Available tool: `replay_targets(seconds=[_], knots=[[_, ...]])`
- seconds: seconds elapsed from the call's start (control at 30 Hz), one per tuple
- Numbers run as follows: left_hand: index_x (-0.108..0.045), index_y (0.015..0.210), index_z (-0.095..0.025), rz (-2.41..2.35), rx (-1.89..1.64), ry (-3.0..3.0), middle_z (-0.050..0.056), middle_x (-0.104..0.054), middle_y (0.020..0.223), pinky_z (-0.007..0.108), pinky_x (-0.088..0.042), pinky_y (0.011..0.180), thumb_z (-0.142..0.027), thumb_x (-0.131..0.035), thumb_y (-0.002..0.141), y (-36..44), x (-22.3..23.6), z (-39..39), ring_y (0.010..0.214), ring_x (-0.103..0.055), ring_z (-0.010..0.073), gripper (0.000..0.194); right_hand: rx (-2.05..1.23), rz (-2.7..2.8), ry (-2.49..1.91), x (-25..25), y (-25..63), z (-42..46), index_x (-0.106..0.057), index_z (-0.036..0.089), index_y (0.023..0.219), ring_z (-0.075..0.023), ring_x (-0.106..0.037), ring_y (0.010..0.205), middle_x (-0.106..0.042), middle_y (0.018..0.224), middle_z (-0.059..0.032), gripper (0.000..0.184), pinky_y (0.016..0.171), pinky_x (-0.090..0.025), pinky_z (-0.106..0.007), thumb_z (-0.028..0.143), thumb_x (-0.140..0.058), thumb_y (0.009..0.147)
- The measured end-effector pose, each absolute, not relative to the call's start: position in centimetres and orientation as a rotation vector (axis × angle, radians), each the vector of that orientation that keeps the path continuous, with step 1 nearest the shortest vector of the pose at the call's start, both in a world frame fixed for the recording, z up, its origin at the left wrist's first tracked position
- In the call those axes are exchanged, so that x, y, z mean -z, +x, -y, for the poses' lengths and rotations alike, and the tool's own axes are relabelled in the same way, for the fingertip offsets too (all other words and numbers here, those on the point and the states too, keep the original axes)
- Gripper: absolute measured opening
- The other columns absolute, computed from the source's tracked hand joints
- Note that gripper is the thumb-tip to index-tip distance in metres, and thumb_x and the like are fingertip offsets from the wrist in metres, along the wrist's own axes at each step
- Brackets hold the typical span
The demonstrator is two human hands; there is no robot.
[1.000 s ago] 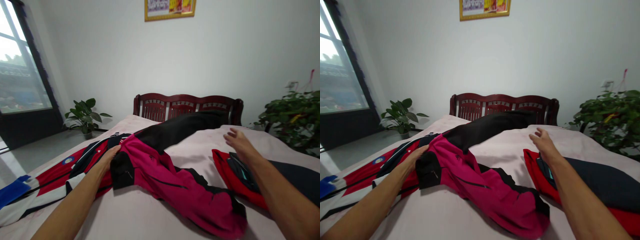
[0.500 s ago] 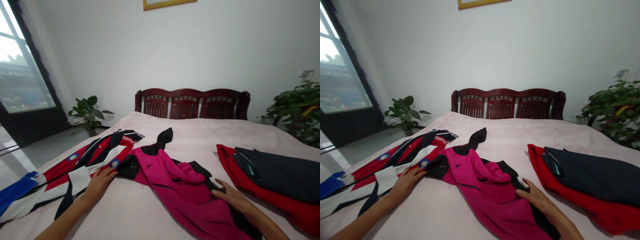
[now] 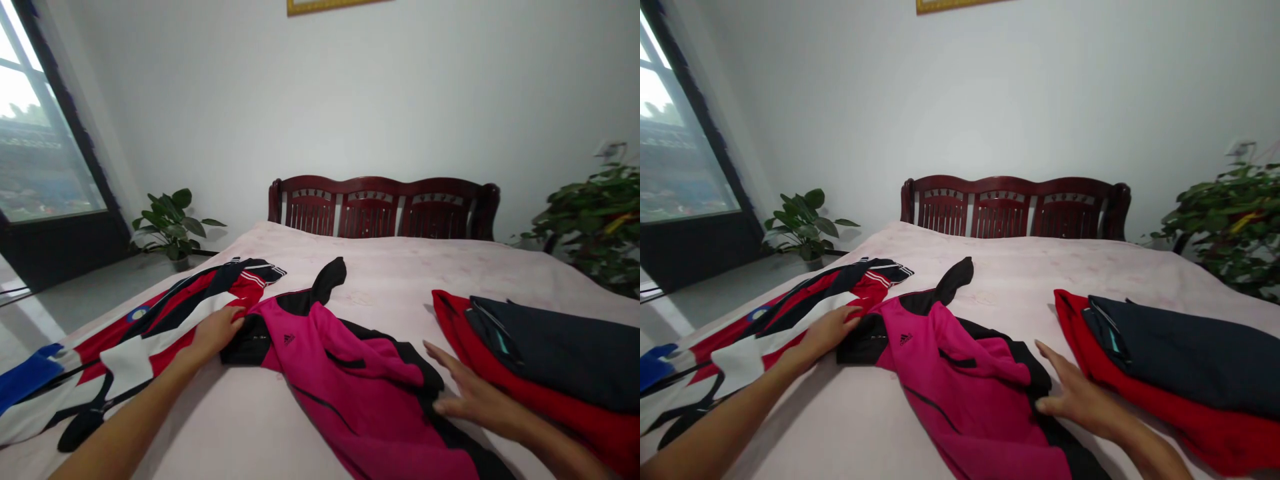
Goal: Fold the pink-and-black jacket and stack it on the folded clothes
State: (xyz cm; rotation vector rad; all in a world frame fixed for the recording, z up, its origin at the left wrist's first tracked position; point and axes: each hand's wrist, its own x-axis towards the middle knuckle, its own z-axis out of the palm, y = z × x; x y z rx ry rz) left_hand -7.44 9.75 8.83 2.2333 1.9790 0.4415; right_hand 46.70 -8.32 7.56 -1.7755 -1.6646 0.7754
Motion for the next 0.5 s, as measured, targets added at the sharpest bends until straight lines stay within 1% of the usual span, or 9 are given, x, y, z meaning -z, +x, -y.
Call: replay_targets(seconds=[0.03, 0.07, 0.13, 0.2, 0.23, 0.3, 0.37, 0.43, 0.5], knots=[[-0.06, 0.128, -0.019, -1.942, -0.461, 2.223, 0.012, -0.061, 0.133, 0.036, -0.043, 0.1, -0.043, -0.05, 0.089, -5.6, -8.1, -10.3, 0.122, -0.057, 0.0292, 0.047, -0.766, 1.702, -1.741, -7.6, 45.2, 7.2, -0.042, 0.016, 0.147, -0.0332, -0.04, 0.139, -0.04, 0.153, -0.0166, 0.103, 0.114, -0.031, -0.042, 0.035, -0.081, 0.053], [-0.059, 0.127, -0.016, -1.932, -0.467, 2.202, 0.015, -0.062, 0.131, 0.035, -0.044, 0.098, -0.046, -0.055, 0.086, -4.1, -7.3, -10.7, 0.12, -0.058, 0.0299, 0.051, -0.745, 1.729, -1.713, -7.7, 43.6, 6.2, -0.047, 0.017, 0.143, -0.0329, -0.043, 0.136, -0.046, 0.149, -0.0148, 0.094, 0.114, -0.032, -0.042, 0.032, -0.079, 0.056], [-0.061, 0.122, -0.01, -1.965, -0.451, 2.148, 0.021, -0.065, 0.124, 0.038, -0.047, 0.093, -0.045, -0.064, 0.078, -2.1, -5.5, -11.5, 0.113, -0.062, 0.0343, 0.056, -0.769, 1.802, -1.648, -7.9, 40.9, 5.3, -0.065, 0.02, 0.121, -0.0307, -0.058, 0.118, -0.065, 0.128, -0.0089, 0.058, 0.103, -0.043, -0.039, 0.027, -0.071, 0.064], [-0.066, 0.111, -0.007, -1.989, -0.457, 2.106, 0.023, -0.068, 0.115, 0.04, -0.049, 0.087, -0.034, -0.066, 0.077, -1.7, -4.2, -12.1, 0.105, -0.065, 0.0359, 0.044, -0.924, 1.847, -1.58, -8.6, 39.4, 5.6, -0.071, 0.021, 0.093, -0.0249, -0.067, 0.091, -0.075, 0.097, -0.0022, 0.025, 0.082, -0.051, -0.032, 0.024, -0.063, 0.07], [-0.068, 0.106, -0.008, -1.984, -0.473, 2.097, 0.021, -0.07, 0.111, 0.039, -0.049, 0.086, -0.028, -0.063, 0.077, -2.0, -3.9, -12.3, 0.102, -0.066, 0.0343, 0.035, -1.044, 1.834, -1.557, -9.3, 39.1, 6.0, -0.07, 0.021, 0.084, -0.022, -0.067, 0.08, -0.074, 0.085, -0.0001, 0.016, 0.072, -0.051, -0.029, 0.023, -0.062, 0.071], [-0.071, 0.096, -0.013, -1.954, -0.533, 2.097, 0.015, -0.074, 0.103, 0.033, -0.049, 0.085, -0.018, -0.057, 0.078, -3.3, -4.2, -13.0, 0.098, -0.068, 0.0281, 0.023, -1.255, 1.694, -1.532, -11.4, 39.7, 6.3, -0.069, 0.019, 0.079, -0.0198, -0.066, 0.07, -0.073, 0.076, 0.0008, 0.011, 0.063, -0.05, -0.026, 0.024, -0.066, 0.069], [-0.072, 0.095, -0.017, -1.951, -0.636, 2.087, 0.009, -0.075, 0.102, 0.029, -0.048, 0.088, -0.016, -0.053, 0.081, -4.9, -5.6, -14.0, 0.099, -0.068, 0.0232, 0.024, -1.317, 1.423, -1.51, -14.2, 41.2, 5.4, -0.069, 0.018, 0.083, -0.0217, -0.068, 0.069, -0.073, 0.075, -0.0019, 0.02, 0.062, -0.052, -0.029, 0.026, -0.073, 0.065], [-0.071, 0.104, -0.018, -2.009, -0.774, 2.036, 0.007, -0.074, 0.109, 0.028, -0.047, 0.091, -0.019, -0.048, 0.085, -6.3, -7.5, -15.3, 0.104, -0.066, 0.0219, 0.029, -1.192, 1.087, -1.434, -16.8, 43.1, 3.1, -0.069, 0.018, 0.09, -0.0233, -0.069, 0.069, -0.074, 0.076, -0.0049, 0.028, 0.065, -0.056, -0.033, 0.028, -0.076, 0.065], [-0.068, 0.114, -0.016, -2.101, -0.905, 1.949, 0.009, -0.072, 0.114, 0.031, -0.048, 0.092, -0.024, -0.042, 0.09, -7.3, -9.3, -16.7, 0.107, -0.065, 0.0232, 0.036, -1.067, 0.841, -1.291, -18.6, 44.9, 0.1, -0.067, 0.02, 0.093, -0.022, -0.07, 0.071, -0.074, 0.08, -0.0056, 0.026, 0.071, -0.058, -0.035, 0.028, -0.074, 0.069]])
